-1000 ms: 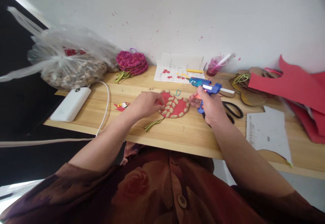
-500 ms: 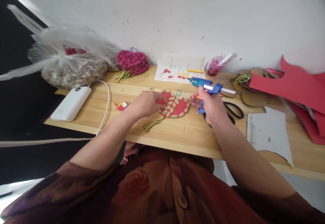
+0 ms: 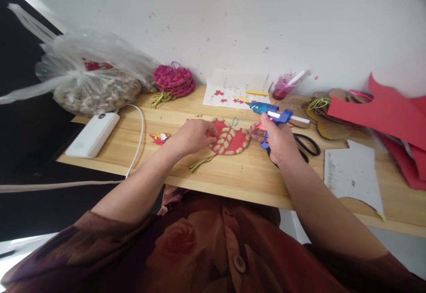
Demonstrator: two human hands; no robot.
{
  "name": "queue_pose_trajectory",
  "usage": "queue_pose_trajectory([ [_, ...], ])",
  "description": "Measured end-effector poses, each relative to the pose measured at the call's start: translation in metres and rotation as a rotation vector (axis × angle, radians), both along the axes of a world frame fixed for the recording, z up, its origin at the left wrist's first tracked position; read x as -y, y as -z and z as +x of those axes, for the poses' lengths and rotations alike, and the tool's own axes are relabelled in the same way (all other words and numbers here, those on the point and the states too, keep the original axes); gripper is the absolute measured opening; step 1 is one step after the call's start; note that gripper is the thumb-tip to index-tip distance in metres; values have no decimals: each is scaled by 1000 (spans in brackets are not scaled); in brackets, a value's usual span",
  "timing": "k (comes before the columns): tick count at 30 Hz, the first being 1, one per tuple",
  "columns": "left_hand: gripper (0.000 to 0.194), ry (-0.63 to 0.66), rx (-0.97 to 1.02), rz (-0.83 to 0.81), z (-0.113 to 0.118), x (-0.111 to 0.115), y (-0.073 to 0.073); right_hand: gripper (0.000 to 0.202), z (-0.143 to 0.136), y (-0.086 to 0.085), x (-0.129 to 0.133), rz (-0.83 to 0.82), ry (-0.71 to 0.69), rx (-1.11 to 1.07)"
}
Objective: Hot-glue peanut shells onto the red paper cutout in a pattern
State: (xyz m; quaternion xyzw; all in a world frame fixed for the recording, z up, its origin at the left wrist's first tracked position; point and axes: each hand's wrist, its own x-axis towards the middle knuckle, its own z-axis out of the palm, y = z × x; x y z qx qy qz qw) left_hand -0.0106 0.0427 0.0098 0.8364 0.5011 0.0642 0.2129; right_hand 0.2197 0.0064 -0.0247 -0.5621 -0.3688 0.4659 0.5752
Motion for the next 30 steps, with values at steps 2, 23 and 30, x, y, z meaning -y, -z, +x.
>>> queue_pose_trajectory([
  [2, 14, -4, 7, 6, 0, -1, 1, 47, 0, 0, 0, -8, 2, 6],
  [23, 12, -3, 35, -4, -4, -3, 2, 48, 0, 1, -1, -5, 13, -12],
  [30, 8, -20, 27, -6, -1, -1, 0, 48, 0, -1, 0, -7, 2, 10],
])
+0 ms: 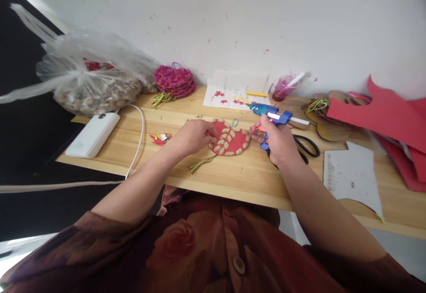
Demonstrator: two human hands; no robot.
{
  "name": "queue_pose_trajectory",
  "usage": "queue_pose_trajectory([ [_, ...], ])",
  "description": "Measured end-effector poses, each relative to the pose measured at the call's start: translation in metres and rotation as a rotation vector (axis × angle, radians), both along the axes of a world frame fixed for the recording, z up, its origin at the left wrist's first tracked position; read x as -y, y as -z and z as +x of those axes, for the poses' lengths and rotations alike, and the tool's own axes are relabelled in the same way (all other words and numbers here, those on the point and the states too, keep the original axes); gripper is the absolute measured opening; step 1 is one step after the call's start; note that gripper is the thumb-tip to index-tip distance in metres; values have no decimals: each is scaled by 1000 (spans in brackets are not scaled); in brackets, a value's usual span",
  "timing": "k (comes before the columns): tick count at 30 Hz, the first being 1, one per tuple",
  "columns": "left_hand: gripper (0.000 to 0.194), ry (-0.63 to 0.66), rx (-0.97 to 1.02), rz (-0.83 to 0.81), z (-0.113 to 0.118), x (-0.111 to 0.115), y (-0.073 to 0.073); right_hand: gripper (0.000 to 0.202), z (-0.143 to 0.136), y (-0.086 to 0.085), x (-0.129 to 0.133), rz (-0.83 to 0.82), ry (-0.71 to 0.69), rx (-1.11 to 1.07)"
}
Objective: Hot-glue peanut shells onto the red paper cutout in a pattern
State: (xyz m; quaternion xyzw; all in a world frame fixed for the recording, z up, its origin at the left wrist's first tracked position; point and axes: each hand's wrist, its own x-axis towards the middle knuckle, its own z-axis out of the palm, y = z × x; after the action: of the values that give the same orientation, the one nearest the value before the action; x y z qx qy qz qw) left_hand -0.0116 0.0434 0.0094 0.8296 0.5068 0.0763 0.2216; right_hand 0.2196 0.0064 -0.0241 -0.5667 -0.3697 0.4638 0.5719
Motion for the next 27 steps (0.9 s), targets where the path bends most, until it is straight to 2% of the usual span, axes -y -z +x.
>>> queue_pose_trajectory([
  [14, 12, 9, -11, 36, 2, 0, 3, 49, 0, 1, -1, -6, 22, 2],
  [27, 13, 21, 3, 3, 1, -1, 4, 50, -1, -1, 0, -12, 24, -18],
])
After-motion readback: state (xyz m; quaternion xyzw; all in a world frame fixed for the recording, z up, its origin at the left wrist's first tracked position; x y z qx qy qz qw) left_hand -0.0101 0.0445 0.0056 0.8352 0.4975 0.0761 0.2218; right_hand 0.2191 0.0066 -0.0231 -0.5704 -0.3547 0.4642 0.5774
